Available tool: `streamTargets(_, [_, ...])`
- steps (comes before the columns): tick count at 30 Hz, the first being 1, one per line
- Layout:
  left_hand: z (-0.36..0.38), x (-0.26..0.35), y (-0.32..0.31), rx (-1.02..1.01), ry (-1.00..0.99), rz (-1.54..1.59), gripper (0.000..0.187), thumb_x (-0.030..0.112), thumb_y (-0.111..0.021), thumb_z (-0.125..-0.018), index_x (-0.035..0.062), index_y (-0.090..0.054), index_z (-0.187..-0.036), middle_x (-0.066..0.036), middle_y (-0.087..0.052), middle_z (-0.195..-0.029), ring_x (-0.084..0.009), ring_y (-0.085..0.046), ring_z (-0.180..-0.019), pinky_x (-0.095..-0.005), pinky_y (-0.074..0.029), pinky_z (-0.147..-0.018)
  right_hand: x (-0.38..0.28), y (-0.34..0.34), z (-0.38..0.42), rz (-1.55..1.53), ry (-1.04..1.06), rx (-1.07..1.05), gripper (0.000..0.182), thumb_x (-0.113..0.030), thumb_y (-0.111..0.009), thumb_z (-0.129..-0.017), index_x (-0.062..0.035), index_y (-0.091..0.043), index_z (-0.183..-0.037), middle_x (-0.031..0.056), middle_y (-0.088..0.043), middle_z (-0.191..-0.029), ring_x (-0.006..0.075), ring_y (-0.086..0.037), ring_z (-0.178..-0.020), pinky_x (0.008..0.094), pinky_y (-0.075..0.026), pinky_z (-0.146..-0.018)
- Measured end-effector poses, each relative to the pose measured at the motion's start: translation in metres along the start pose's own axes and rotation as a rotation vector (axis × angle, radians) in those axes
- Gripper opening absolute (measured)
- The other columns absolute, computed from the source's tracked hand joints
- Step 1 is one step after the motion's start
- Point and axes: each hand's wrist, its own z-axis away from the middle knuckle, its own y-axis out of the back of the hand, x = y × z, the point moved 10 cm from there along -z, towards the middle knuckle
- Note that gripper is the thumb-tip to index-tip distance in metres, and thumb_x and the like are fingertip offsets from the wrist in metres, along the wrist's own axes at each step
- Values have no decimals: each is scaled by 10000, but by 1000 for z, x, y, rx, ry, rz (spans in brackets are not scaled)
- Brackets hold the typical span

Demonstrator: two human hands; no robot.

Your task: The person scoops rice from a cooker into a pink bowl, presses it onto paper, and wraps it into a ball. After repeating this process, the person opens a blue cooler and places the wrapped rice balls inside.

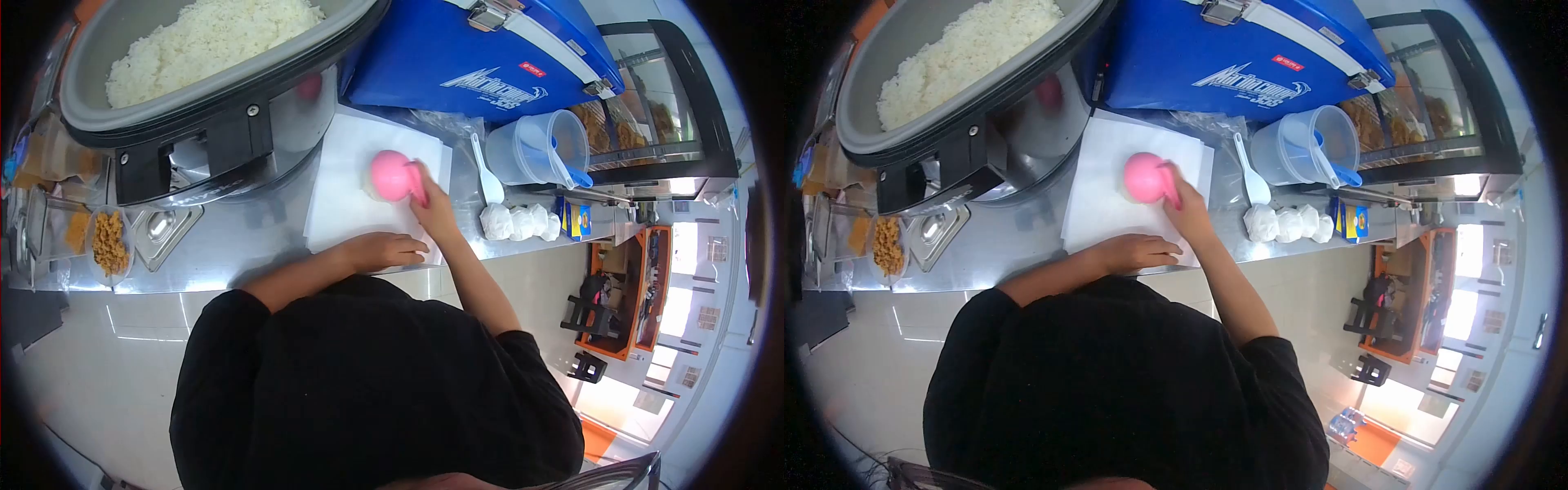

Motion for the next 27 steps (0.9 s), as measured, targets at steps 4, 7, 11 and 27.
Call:
streamTargets(4, [14, -7, 38, 91, 148, -17, 257, 114, -609, -816, 59, -584, -1066, -85, -589, -1066, -238, -587, -969, -360, -483, -827, 56, 8, 22, -537, -564, 45, 695, -39, -476, -801, -154, -272, -1456, 59, -575, -795, 145, -546, -492, 280, -446, -448])
streamTargets(7, [17, -12, 23, -40, 188, 28, 263, 140, -646, -794, 62, -586, -1038, -85, -586, -997, -247, -584, -916, -369, -484, -793, 66, 2, 14, -609, -612, -17, 691, -48, -477, -801, -150, -283, -1456, 31, -525, -680, 105, -484, -428, 260, -415, -412])
streamTargets(11, [9, 2, -5, -243, 63, 19, 249, 150, -649, -785, 66, -577, -1009, -84, -580, -962, -259, -577, -872, -371, -481, -754, 33, 9, -3, -436, -562, -151, 697, -50, -471, -786, -154, -294, -1453, 46, -533, -665, 114, -491, -430, 274, -434, -423])
streamTargets(27, [-21, -6, -47, -348, -69, -36, 340, 103, -613, -763, 99, -562, -1100, -80, -520, -1184, -246, -449, -1217, -453, -351, -1050, -28, 37, 8, 188, 349, -38, 526, -98, -564, -832, -165, -450, -1341, 81, -635, -982, 259, -604, -843, 375, -456, -726])
